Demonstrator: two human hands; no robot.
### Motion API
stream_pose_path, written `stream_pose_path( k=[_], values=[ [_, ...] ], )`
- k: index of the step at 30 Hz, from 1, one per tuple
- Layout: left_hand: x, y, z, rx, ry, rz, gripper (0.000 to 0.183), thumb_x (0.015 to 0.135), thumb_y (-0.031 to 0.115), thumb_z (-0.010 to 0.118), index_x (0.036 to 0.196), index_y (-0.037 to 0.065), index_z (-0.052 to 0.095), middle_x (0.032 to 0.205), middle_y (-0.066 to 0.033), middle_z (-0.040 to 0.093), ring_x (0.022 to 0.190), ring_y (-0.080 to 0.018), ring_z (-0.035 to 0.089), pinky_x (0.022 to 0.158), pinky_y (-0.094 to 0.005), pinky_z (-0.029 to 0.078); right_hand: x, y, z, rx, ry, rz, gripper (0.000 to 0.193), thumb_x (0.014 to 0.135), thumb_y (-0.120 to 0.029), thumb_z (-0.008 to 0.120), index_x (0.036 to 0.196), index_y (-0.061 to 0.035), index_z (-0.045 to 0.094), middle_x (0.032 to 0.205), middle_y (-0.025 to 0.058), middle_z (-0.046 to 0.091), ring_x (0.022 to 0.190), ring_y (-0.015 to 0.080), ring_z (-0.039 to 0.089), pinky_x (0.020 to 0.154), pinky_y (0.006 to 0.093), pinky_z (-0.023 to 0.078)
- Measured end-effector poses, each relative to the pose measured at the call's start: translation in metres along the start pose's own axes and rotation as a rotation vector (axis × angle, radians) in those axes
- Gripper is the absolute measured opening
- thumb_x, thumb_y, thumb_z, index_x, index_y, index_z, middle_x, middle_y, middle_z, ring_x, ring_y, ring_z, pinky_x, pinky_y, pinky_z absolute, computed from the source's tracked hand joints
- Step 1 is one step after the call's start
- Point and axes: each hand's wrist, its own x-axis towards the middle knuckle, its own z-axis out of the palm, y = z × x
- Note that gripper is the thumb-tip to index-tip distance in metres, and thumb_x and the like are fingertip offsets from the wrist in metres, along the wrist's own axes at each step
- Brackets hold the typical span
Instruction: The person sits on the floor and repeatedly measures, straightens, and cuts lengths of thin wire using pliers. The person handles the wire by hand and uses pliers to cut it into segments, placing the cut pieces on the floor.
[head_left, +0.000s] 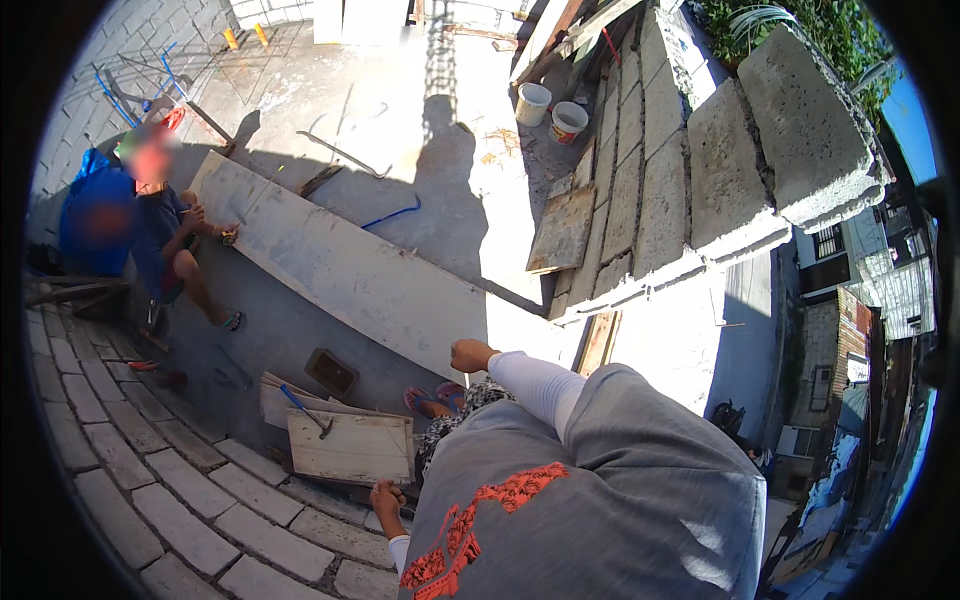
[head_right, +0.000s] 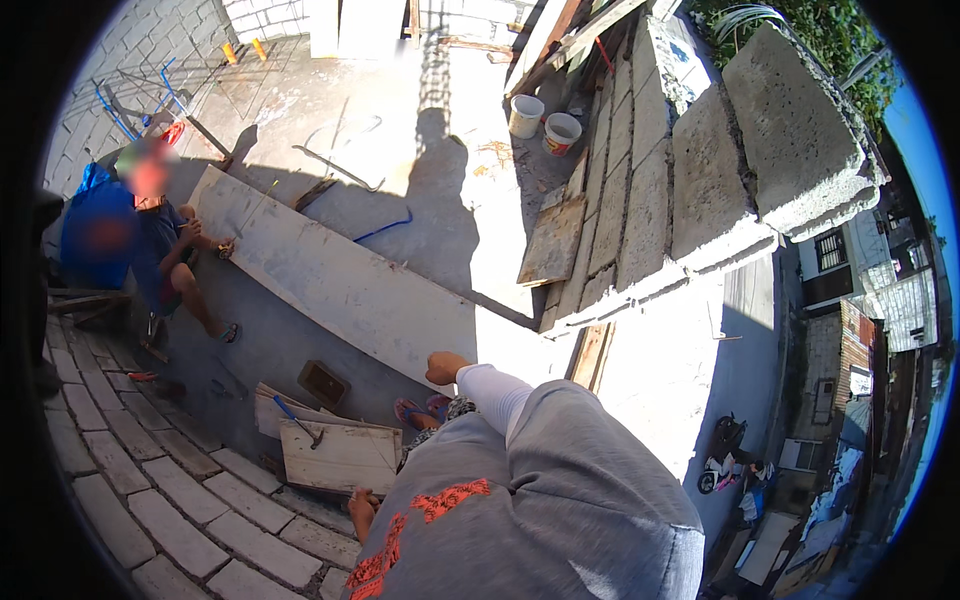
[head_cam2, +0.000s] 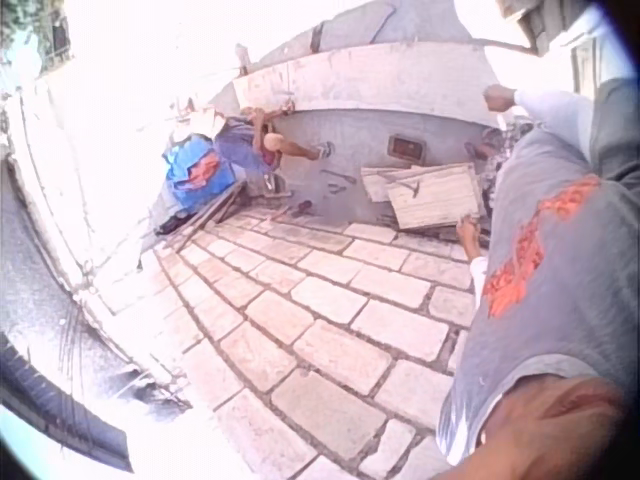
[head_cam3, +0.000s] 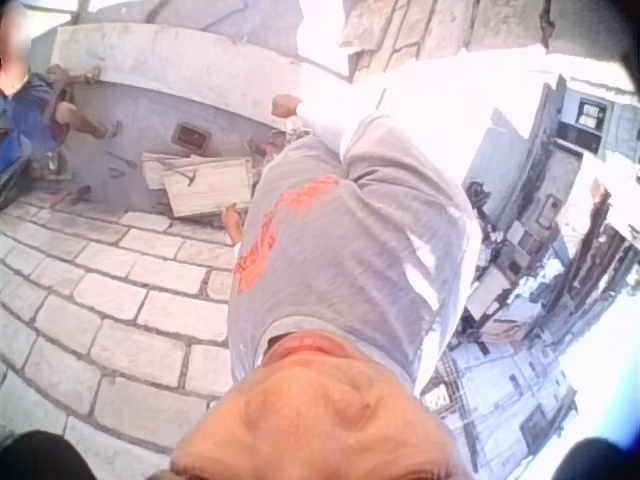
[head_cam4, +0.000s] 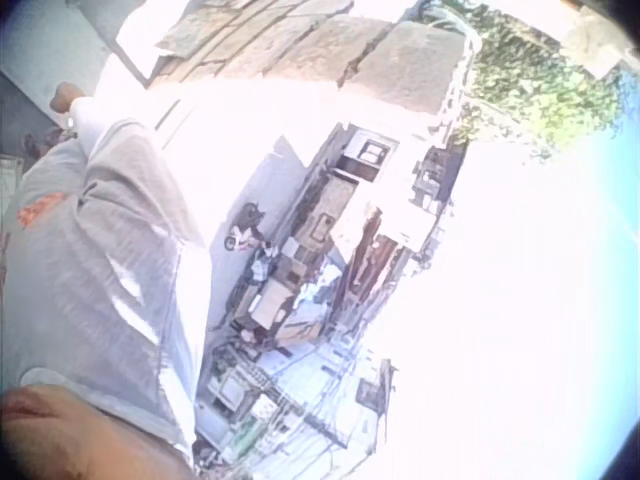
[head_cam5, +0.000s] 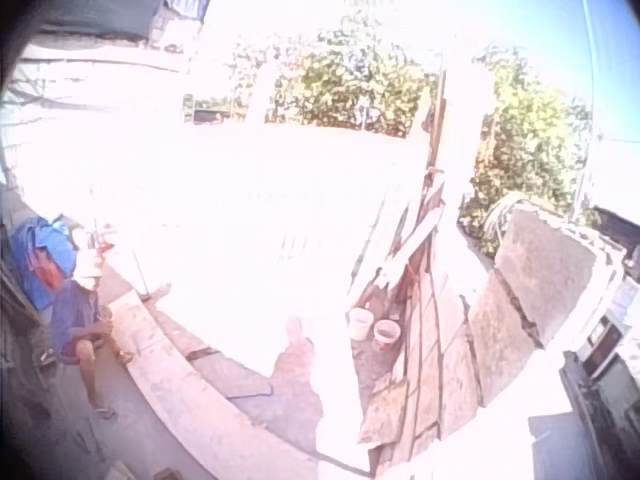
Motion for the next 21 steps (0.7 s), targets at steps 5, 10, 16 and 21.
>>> stream_pose_path(
  k=[5, 10, 16, 21],
  values=[
    [0.026, 0.012, 0.01, 0.22, -0.07, 0.024, 0.037, 0.098, 0.031, 0.044, 0.094, -0.003, 0.058, 0.053, -0.0056, 0.048, 0.041, -0.0139, 0.044, 0.038, -0.0281, 0.036, -0.029, 0.02, -0.018, 0.013, 0.122, 0.033, 0.031, 0.072, -0.014, 0.052, 0.089, 0.0069, 0.067, 0.096, 0.0294, 0.064, 0.093, 0.0417, 0.063, 0.083, 0.0443, 0.049],
    [0.06, 0.04, -0.005, 0.241, -0.229, 0.091, 0.037, 0.097, 0.032, 0.046, 0.093, -0.002, 0.06, 0.052, -0.0027, 0.049, 0.041, -0.0122, 0.043, 0.04, -0.0281, 0.034, -0.051, 0.068, -0.01, 0.036, 0.163, 0.194, 0.035, 0.076, -0.019, 0.051, 0.093, 0.0083, 0.065, 0.1, 0.0288, 0.064, 0.096, 0.0408, 0.062, 0.086, 0.0443, 0.049],
    [0.097, 0.077, -0.039, 0.191, -0.169, 0.172, 0.037, 0.096, 0.032, 0.048, 0.09, -0.002, 0.061, 0.052, -0.0024, 0.049, 0.042, -0.0112, 0.044, 0.039, -0.0277, 0.033, -0.071, 0.046, 0.014, -0.064, 0.105, 0.26, 0.032, 0.078, -0.022, 0.054, 0.09, 0.0046, 0.068, 0.096, 0.0251, 0.066, 0.089, 0.0382, 0.064, 0.082, 0.0422, 0.05],
    [0.117, 0.076, -0.066, 0.236, -0.108, 0.081, 0.039, 0.095, 0.034, 0.049, 0.091, -0.003, 0.062, 0.052, -0.0024, 0.049, 0.041, -0.0113, 0.044, 0.039, -0.0278, 0.033, -0.077, -0.009, 0.024, 0.265, 0.184, 0.19, 0.037, 0.08, -0.025, 0.061, 0.107, 0.0008, 0.064, 0.097, 0.0194, 0.067, 0.092, 0.0317, 0.065, 0.084, 0.0375, 0.049]
  ],
)
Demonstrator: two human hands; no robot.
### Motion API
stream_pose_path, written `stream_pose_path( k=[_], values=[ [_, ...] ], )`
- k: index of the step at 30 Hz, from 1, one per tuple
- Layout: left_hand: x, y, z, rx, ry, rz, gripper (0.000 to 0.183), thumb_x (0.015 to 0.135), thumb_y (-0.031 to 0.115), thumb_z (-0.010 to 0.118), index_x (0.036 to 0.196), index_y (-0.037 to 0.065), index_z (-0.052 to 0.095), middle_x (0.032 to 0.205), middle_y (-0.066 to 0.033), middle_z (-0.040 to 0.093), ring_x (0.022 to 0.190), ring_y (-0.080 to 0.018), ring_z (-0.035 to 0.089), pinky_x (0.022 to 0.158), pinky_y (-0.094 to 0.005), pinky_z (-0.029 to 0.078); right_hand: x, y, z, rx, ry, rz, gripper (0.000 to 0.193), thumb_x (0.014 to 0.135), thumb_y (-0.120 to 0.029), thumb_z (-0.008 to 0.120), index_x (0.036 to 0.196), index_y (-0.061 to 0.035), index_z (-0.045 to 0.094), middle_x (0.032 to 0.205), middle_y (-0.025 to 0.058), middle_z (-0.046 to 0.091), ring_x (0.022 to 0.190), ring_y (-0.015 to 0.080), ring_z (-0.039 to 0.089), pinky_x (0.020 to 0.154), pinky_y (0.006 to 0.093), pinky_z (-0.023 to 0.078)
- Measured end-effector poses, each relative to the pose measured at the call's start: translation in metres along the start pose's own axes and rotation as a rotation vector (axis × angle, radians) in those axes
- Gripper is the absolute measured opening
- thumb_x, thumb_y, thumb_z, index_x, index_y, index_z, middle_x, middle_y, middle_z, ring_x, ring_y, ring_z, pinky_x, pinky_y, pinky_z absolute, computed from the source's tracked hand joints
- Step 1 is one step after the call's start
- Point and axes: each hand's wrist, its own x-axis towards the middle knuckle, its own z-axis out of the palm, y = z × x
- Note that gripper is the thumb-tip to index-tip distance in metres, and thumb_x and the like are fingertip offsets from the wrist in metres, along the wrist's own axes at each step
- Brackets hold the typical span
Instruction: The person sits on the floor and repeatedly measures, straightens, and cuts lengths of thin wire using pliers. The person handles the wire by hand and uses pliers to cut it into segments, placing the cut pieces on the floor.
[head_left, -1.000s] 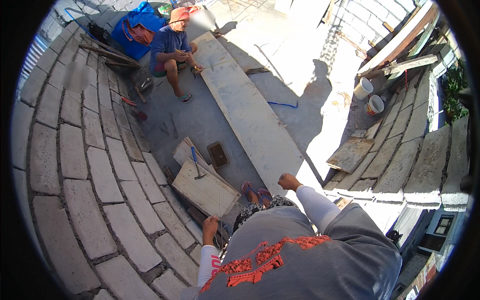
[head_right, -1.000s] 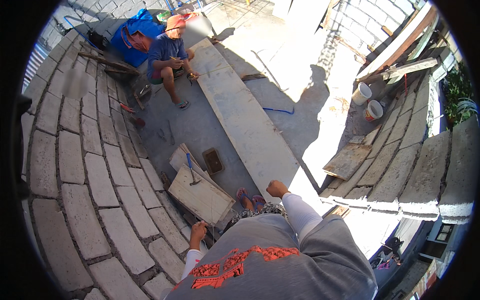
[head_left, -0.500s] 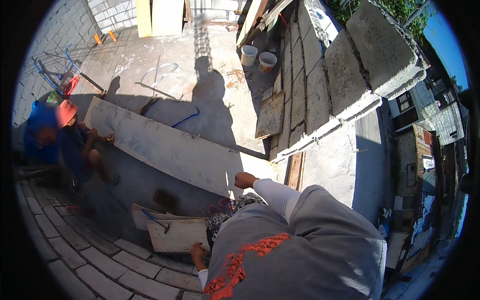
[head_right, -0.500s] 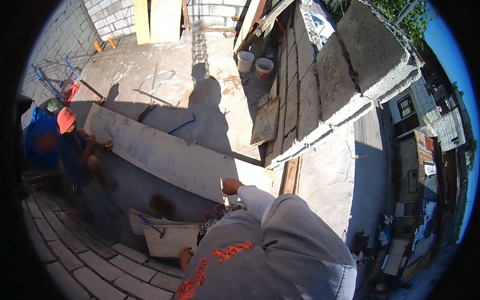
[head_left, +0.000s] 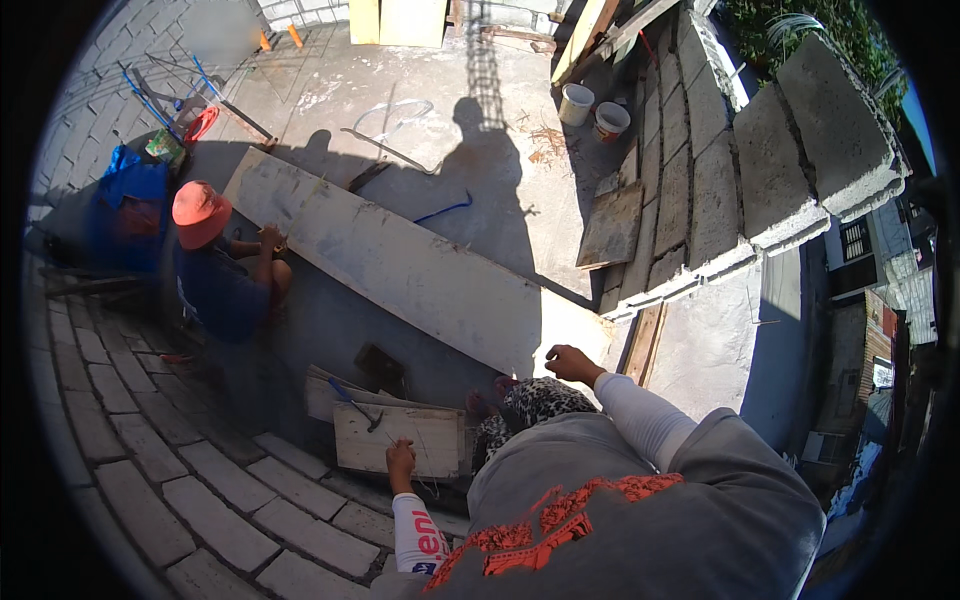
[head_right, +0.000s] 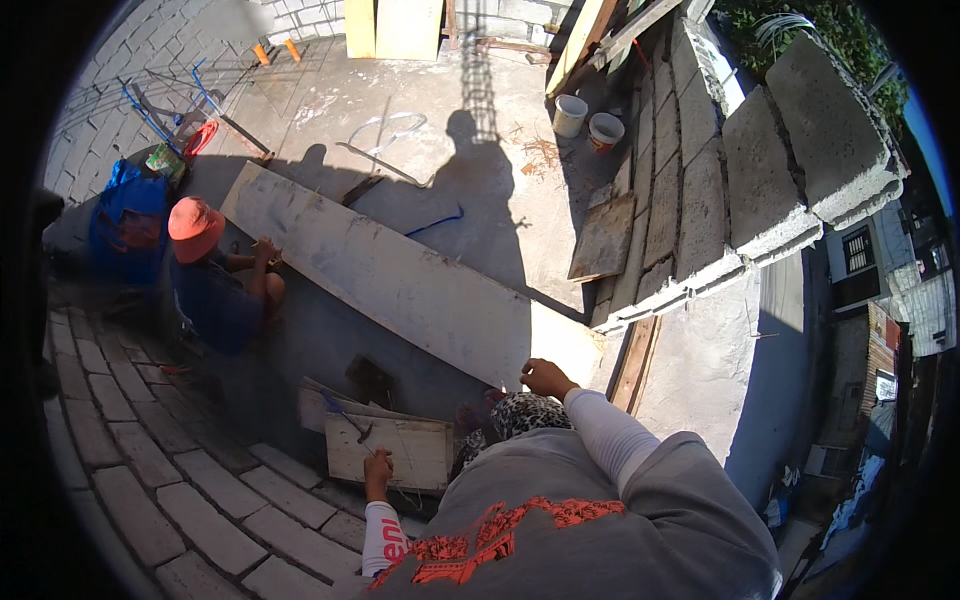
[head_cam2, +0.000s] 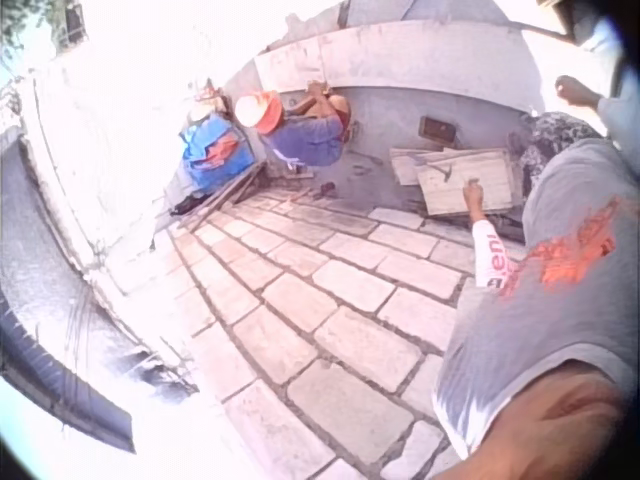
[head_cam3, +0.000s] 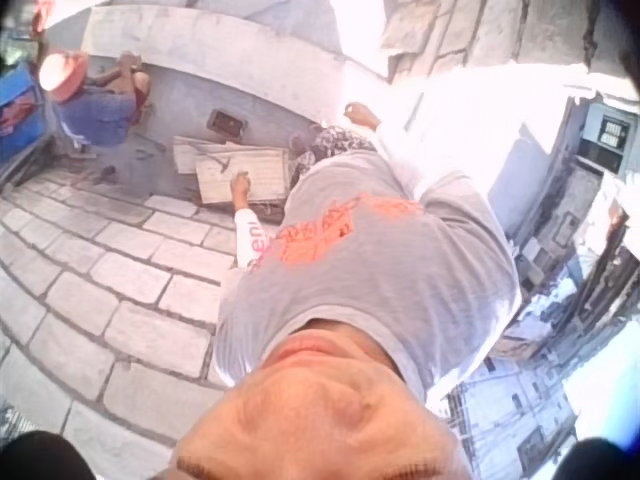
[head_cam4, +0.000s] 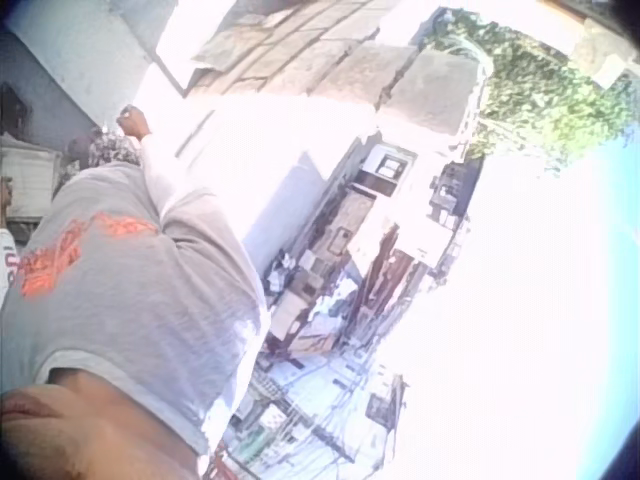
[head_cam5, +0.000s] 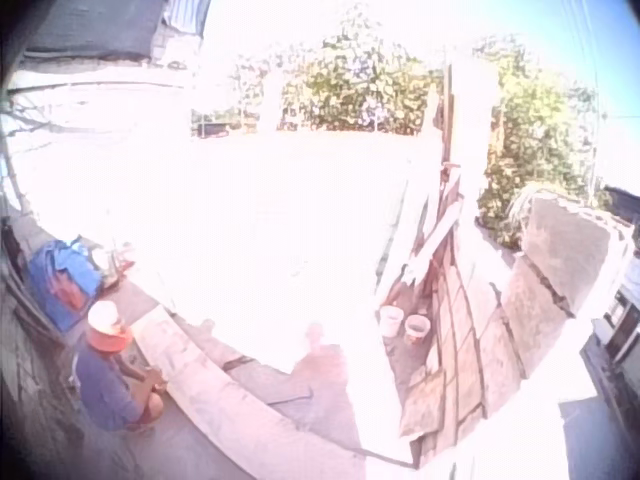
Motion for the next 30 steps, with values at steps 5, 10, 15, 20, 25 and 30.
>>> stream_pose_path(
  k=[5, 10, 15, 20, 25, 30],
  values=[
    [-0.013, -0.03, -0.007, -0.016, 0.109, 0.042, 0.04, 0.096, 0.035, 0.046, 0.086, 0.001, 0.062, 0.052, -0.0015, 0.049, 0.042, -0.0112, 0.044, 0.042, -0.0282, 0.036, -0.005, 0.006, 0.01, 0.2, -0.07, 0.037, 0.034, 0.083, -0.017, 0.06, 0.107, 0.0056, 0.06, 0.087, 0.0169, 0.067, 0.07, 0.0226, 0.067, 0.065, 0.0326, 0.052],
    [-0.056, -0.065, 0.016, -0.107, 0.257, 0.069, 0.041, 0.095, 0.035, 0.047, 0.085, -0.001, 0.064, 0.058, -0.0055, 0.054, 0.052, -0.016, 0.051, 0.052, -0.0316, 0.04, -0.008, 0.056, -0.005, 0.215, -0.156, 0.2, 0.026, 0.082, -0.011, 0.06, 0.103, 0.0045, 0.059, 0.082, 0.0117, 0.064, 0.065, 0.0162, 0.064, 0.052, 0.028, 0.05],
    [-0.102, -0.106, 0.069, -0.01, 0.306, -0.051, 0.045, 0.091, 0.038, 0.05, 0.089, -0.004, 0.065, 0.081, -0.0227, 0.065, 0.078, -0.0363, 0.064, 0.072, -0.0405, 0.047, -0.009, 0.136, -0.036, 0.269, -0.124, 0.176, 0.021, 0.082, -0.006, 0.059, 0.098, 0.0076, 0.06, 0.074, 0.0102, 0.062, 0.058, 0.0172, 0.06, 0.05, 0.0284, 0.05],
    [-0.128, -0.137, 0.133, 0.216, 0.159, -0.036, 0.041, 0.088, 0.034, 0.053, 0.089, -0.004, 0.065, 0.086, -0.0279, 0.063, 0.084, -0.0403, 0.063, 0.071, -0.043, 0.046, 0.001, 0.181, -0.071, 0.324, -0.118, 0.217, 0.023, 0.08, -0.006, 0.06, 0.096, 0.0094, 0.06, 0.067, 0.0115, 0.062, 0.057, 0.0177, 0.06, 0.047, 0.0292, 0.044],
    [-0.107, -0.117, 0.14, 0.229, 0.096, 0.226, 0.042, 0.089, 0.036, 0.05, 0.088, -0.002, 0.067, 0.091, -0.0293, 0.062, 0.092, -0.0417, 0.061, 0.076, -0.0465, 0.046, 0.015, 0.145, -0.082, 0.391, -0.074, 0.291, 0.025, 0.081, -0.008, 0.06, 0.102, 0.0069, 0.058, 0.072, 0.0113, 0.062, 0.059, 0.019, 0.061, 0.049, 0.0292, 0.046],
    [-0.027, -0.006, 0.086, 0.43, 0.095, 0.052, 0.041, 0.088, 0.036, 0.053, 0.088, -0.001, 0.069, 0.082, -0.0206, 0.068, 0.079, -0.0317, 0.065, 0.073, -0.0391, 0.048, 0.052, 0.107, -0.1, 0.553, 0.042, 0.307, 0.019, 0.081, -0.005, 0.061, 0.095, 0.0066, 0.058, 0.076, 0.012, 0.061, 0.063, 0.0184, 0.06, 0.052, 0.0306, 0.05]
  ],
)
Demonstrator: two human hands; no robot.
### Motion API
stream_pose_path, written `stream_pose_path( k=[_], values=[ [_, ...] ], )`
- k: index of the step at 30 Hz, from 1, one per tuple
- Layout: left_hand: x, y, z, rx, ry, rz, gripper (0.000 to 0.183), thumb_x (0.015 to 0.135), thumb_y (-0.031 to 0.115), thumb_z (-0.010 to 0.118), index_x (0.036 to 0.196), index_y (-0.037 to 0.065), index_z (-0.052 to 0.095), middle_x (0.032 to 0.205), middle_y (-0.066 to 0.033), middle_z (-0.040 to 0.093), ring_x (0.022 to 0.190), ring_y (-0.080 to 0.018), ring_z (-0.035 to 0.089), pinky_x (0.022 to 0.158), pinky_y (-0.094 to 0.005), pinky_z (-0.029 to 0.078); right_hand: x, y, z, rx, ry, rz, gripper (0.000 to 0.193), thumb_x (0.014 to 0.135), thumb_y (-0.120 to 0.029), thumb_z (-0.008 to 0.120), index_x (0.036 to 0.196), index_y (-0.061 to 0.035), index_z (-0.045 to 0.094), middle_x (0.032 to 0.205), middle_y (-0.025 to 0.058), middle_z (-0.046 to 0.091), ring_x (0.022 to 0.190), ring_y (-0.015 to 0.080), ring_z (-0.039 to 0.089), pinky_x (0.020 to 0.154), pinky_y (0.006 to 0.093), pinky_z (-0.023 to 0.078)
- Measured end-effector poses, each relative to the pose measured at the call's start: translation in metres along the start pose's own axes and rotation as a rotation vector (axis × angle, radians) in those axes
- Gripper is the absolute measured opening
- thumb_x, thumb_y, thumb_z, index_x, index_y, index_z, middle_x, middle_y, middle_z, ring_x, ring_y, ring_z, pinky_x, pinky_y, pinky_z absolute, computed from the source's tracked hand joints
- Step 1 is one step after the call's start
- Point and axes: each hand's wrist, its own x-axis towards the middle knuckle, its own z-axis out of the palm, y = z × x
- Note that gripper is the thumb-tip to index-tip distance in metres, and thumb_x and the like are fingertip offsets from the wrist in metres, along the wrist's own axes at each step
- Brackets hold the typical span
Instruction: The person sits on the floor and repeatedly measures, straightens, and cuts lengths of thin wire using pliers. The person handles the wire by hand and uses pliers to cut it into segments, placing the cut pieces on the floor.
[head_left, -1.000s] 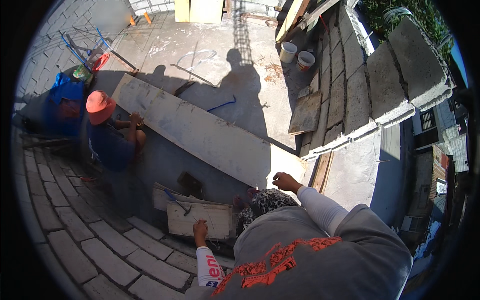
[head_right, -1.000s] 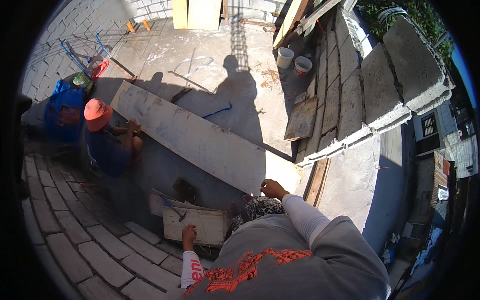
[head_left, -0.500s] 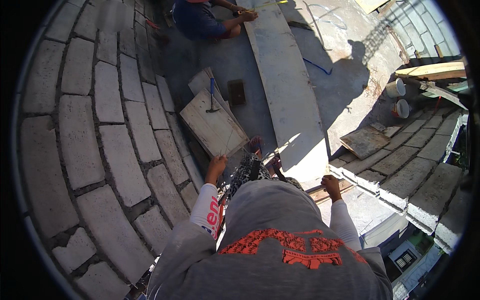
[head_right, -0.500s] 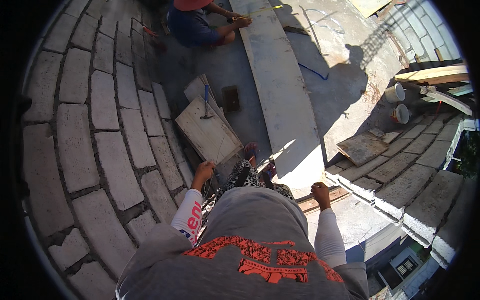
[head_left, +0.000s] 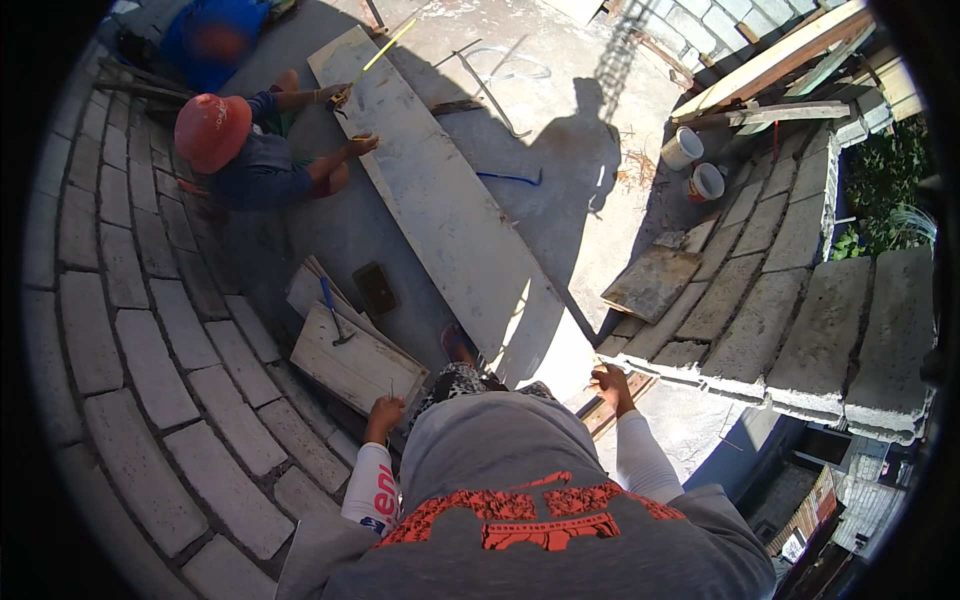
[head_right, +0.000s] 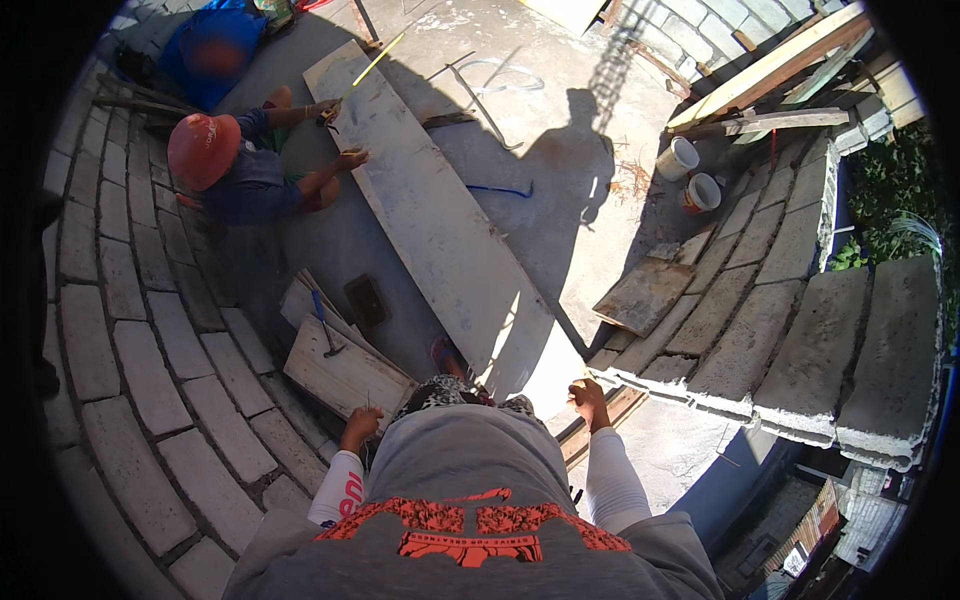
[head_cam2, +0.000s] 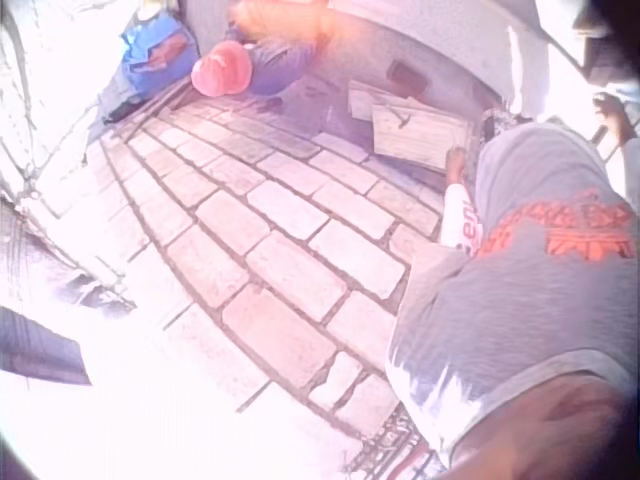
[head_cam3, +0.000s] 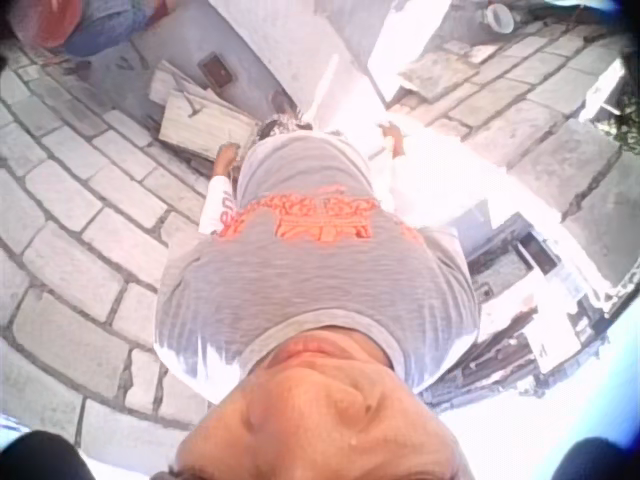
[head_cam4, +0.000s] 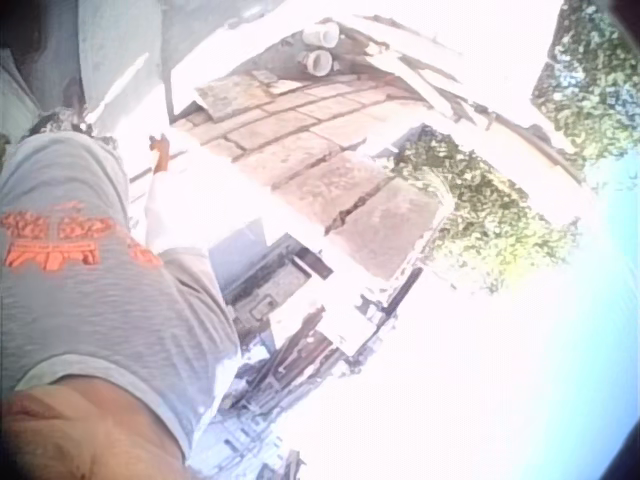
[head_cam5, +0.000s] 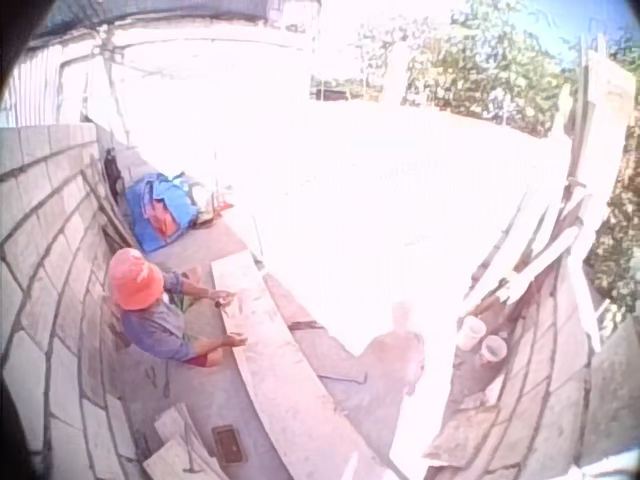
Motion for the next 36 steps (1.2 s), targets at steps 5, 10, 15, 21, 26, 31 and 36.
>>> stream_pose_path(
  k=[5, 10, 15, 21, 26, 31, 36],
  values=[
    [0.096, 0.126, -0.116, 0.045, 0.065, 0.084, 0.042, 0.087, 0.037, 0.053, 0.089, -0.003, 0.066, 0.089, -0.0269, 0.064, 0.089, -0.0418, 0.061, 0.079, -0.0444, 0.046, 0.036, -0.023, -0.01, 0.405, -0.011, -0.011, 0.011, 0.084, -0.005, 0.055, 0.094, -0.0007, 0.052, 0.066, 0.0056, 0.048, 0.05, 0.0147, 0.044, 0.044, 0.025, 0.036],
    [0.159, 0.267, -0.17, -0.013, 0.204, 0.176, 0.041, 0.087, 0.038, 0.054, 0.092, -0.002, 0.064, 0.087, -0.023, 0.064, 0.085, -0.0373, 0.062, 0.077, -0.0431, 0.046, 0.083, -0.018, -0.035, -0.008, 0.06, 0.019, 0.008, 0.087, -0.011, 0.054, 0.083, -0.0041, 0.056, 0.063, 0.004, 0.051, 0.048, 0.0147, 0.049, 0.04, 0.028, 0.039],
    [0.213, 0.358, -0.138, -0.006, 0.147, 0.134, 0.039, 0.088, 0.039, 0.054, 0.094, 0.002, 0.063, 0.092, -0.0215, 0.064, 0.091, -0.0378, 0.061, 0.081, -0.0427, 0.046, 0.183, -0.051, -0.086, 0.299, -0.03, 0.361, 0.012, 0.082, -0.011, 0.058, 0.089, -0.002, 0.058, 0.071, 0.008, 0.062, 0.056, 0.021, 0.062, 0.046, 0.0316, 0.046],
    [0.269, 0.395, -0.034, 0.125, 0.141, 0.011, 0.039, 0.09, 0.037, 0.05, 0.086, 0.002, 0.066, 0.086, -0.0212, 0.066, 0.089, -0.0368, 0.064, 0.078, -0.0441, 0.048, 0.353, -0.255, -0.163, -0.203, 0.073, 0.172, 0.016, 0.084, -0.012, 0.059, 0.094, 0.0005, 0.061, 0.08, 0.0134, 0.066, 0.063, 0.0251, 0.064, 0.055, 0.0348, 0.049],
    [0.289, 0.51, 0.0, -0.074, -0.06, -0.059, 0.038, 0.088, 0.038, 0.053, 0.082, 0.003, 0.069, 0.077, -0.0174, 0.067, 0.078, -0.0316, 0.066, 0.072, -0.0406, 0.049, 0.448, -0.548, -0.233, 0.034, 0.099, -0.19, 0.02, 0.087, -0.013, 0.056, 0.102, 0.0006, 0.06, 0.08, 0.0086, 0.063, 0.063, 0.0158, 0.061, 0.05, 0.0274, 0.045],
    [0.352, 0.731, -0.014, -0.126, -0.03, -0.088, 0.042, 0.088, 0.042, 0.055, 0.089, 0.003, 0.069, 0.079, -0.0159, 0.067, 0.08, -0.0284, 0.065, 0.073, -0.0401, 0.048, 0.471, -0.785, -0.226, -0.128, 0.051, -0.486, 0.028, 0.086, -0.011, 0.058, 0.109, 0.006, 0.059, 0.081, 0.0097, 0.064, 0.067, 0.015, 0.063, 0.061, 0.027, 0.05],
    [0.436, 0.923, -0.037, -0.132, -0.023, -0.033, 0.043, 0.087, 0.046, 0.053, 0.094, 0.006, 0.065, 0.092, -0.0202, 0.066, 0.091, -0.0359, 0.063, 0.08, -0.0442, 0.047, 0.552, -0.868, -0.186, -0.123, -0.129, -0.341, 0.026, 0.088, -0.018, 0.057, 0.107, 0.0002, 0.06, 0.082, 0.0057, 0.064, 0.067, 0.0129, 0.063, 0.058, 0.0254, 0.046]
  ],
)
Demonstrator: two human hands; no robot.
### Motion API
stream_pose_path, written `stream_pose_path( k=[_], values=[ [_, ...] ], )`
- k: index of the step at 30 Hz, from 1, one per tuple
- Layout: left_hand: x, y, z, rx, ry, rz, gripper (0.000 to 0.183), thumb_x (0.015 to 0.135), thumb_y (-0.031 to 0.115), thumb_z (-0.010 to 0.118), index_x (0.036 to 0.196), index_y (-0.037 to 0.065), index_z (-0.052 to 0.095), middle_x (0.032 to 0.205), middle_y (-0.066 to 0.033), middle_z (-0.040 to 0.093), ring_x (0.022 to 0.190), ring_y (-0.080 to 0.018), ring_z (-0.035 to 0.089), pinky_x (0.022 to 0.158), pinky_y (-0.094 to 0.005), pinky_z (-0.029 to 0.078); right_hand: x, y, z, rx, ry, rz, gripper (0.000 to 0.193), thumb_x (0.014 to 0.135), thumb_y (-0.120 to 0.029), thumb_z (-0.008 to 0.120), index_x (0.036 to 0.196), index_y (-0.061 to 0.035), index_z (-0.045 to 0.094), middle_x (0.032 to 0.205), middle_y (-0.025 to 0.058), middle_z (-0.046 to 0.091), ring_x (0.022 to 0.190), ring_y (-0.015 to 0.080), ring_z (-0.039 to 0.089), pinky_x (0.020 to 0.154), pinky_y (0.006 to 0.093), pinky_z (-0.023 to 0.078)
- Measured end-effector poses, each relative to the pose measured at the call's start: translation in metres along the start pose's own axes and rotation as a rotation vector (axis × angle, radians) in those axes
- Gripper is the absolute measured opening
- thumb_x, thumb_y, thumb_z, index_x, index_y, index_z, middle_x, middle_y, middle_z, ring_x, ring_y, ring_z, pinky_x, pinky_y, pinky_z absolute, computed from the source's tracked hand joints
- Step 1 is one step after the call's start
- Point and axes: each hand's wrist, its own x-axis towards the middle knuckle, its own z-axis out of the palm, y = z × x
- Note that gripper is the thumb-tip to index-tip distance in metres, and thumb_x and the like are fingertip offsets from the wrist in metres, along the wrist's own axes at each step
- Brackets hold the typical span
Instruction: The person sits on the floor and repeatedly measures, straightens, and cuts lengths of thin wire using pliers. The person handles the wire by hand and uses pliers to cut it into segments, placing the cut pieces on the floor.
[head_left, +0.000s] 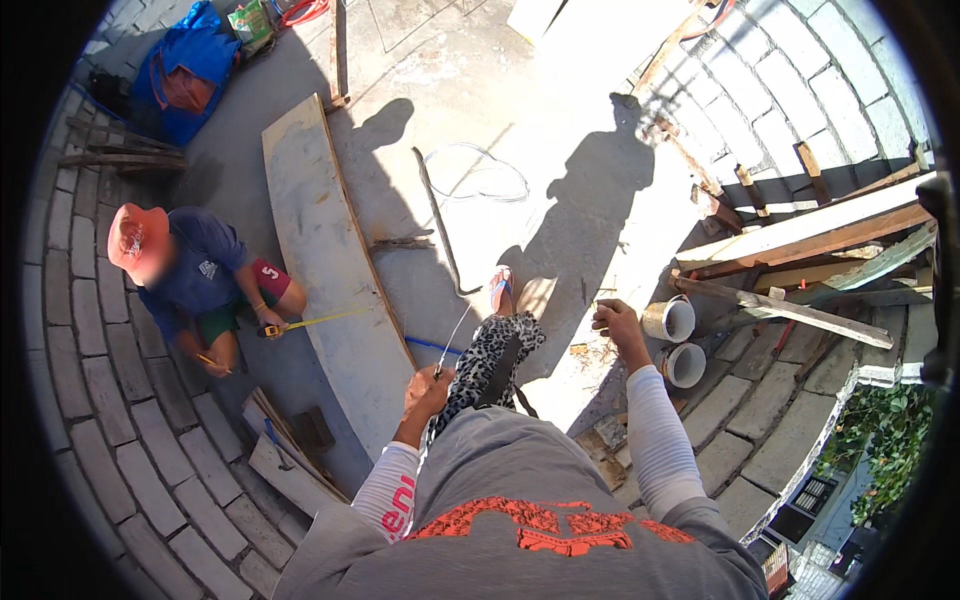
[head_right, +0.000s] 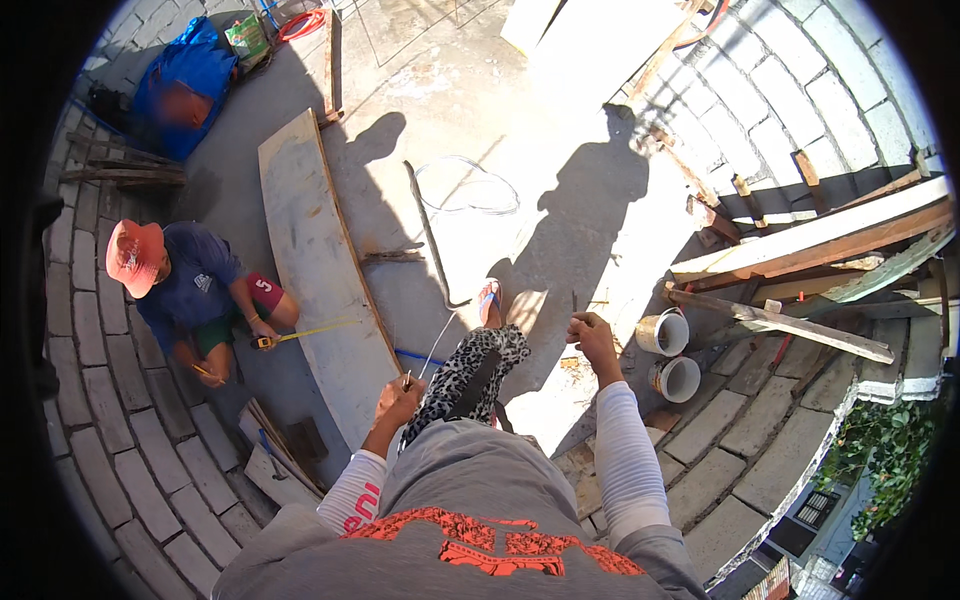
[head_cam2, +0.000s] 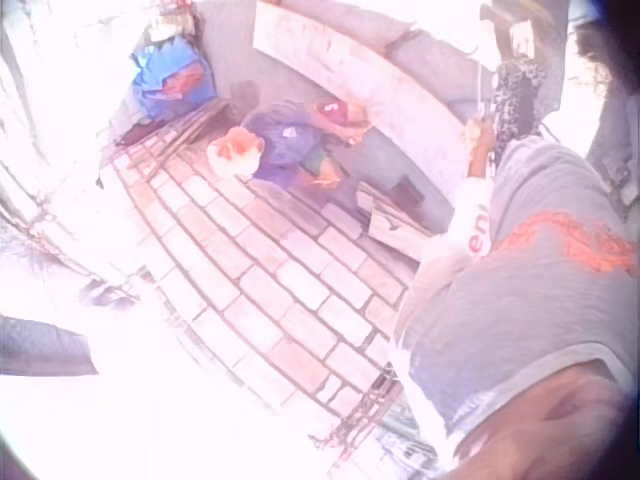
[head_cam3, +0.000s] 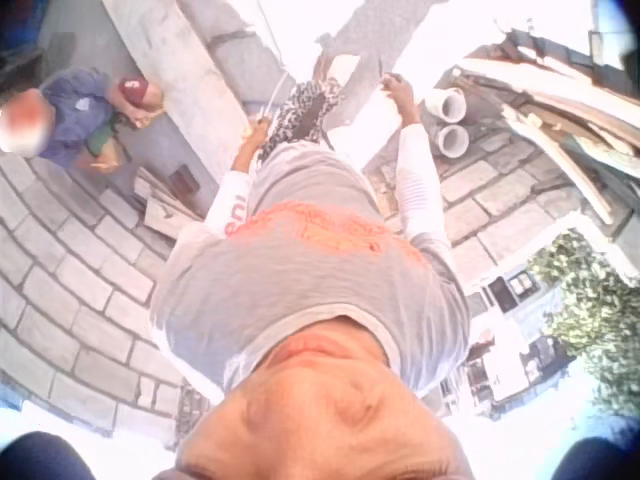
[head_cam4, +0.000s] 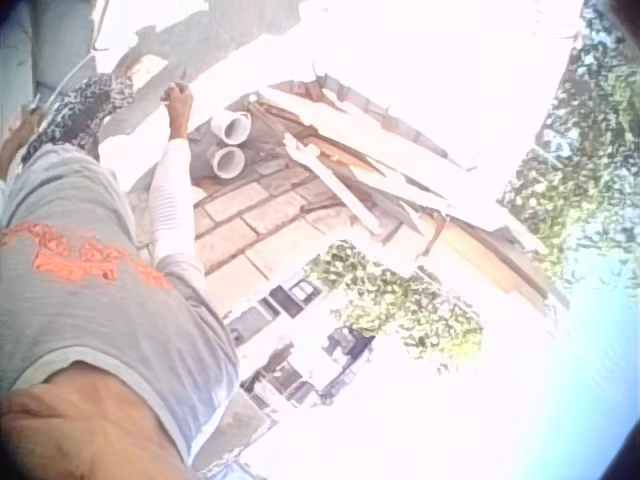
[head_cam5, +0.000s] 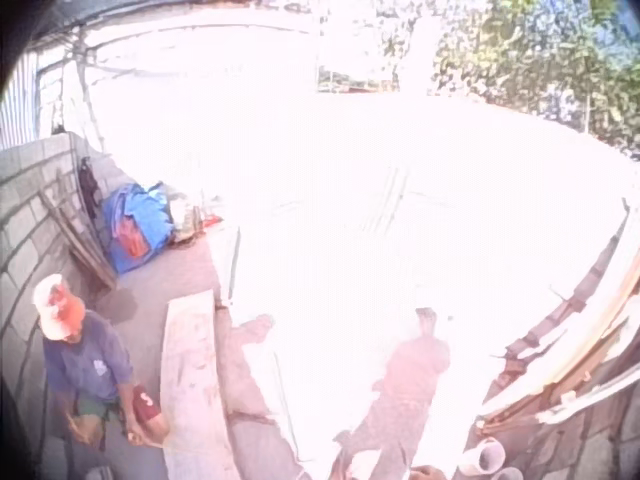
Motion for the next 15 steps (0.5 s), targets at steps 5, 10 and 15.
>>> stream_pose_path(
  k=[5, 10, 15],
  values=[
    [0.133, 0.137, -0.011, 0.089, 0.158, 0.261, 0.038, 0.089, 0.045, 0.053, 0.093, 0.008, 0.063, 0.085, -0.0184, 0.066, 0.084, -0.0362, 0.064, 0.076, -0.0465, 0.048, 0.158, -0.001, 0.013, -0.199, -0.147, 0.2, 0.023, 0.087, -0.015, 0.056, 0.103, 0.0009, 0.059, 0.078, 0.0064, 0.062, 0.062, 0.0134, 0.062, 0.05, 0.025, 0.044],
    [0.308, 0.218, 0.015, 0.012, 0.068, -0.025, 0.044, 0.09, 0.048, 0.046, 0.098, 0.008, 0.062, 0.092, -0.018, 0.067, 0.09, -0.0358, 0.064, 0.08, -0.0482, 0.048, 0.339, -0.015, -0.005, -0.816, -0.472, 0.309, 0.027, 0.079, -0.017, 0.066, 0.091, 0.0062, 0.064, 0.077, 0.0178, 0.068, 0.061, 0.0228, 0.068, 0.053, 0.0311, 0.053],
    [0.344, 0.255, 0.051, -0.161, -0.039, -0.282, 0.04, 0.088, 0.046, 0.052, 0.101, 0.009, 0.057, 0.097, -0.0171, 0.065, 0.094, -0.0334, 0.062, 0.081, -0.0467, 0.047, 0.53, -0.144, 0.045, -0.535, -0.48, 0.082, 0.029, 0.081, -0.015, 0.06, 0.101, 0.0055, 0.061, 0.079, 0.0103, 0.065, 0.061, 0.0165, 0.065, 0.048, 0.027, 0.047]
  ],
)
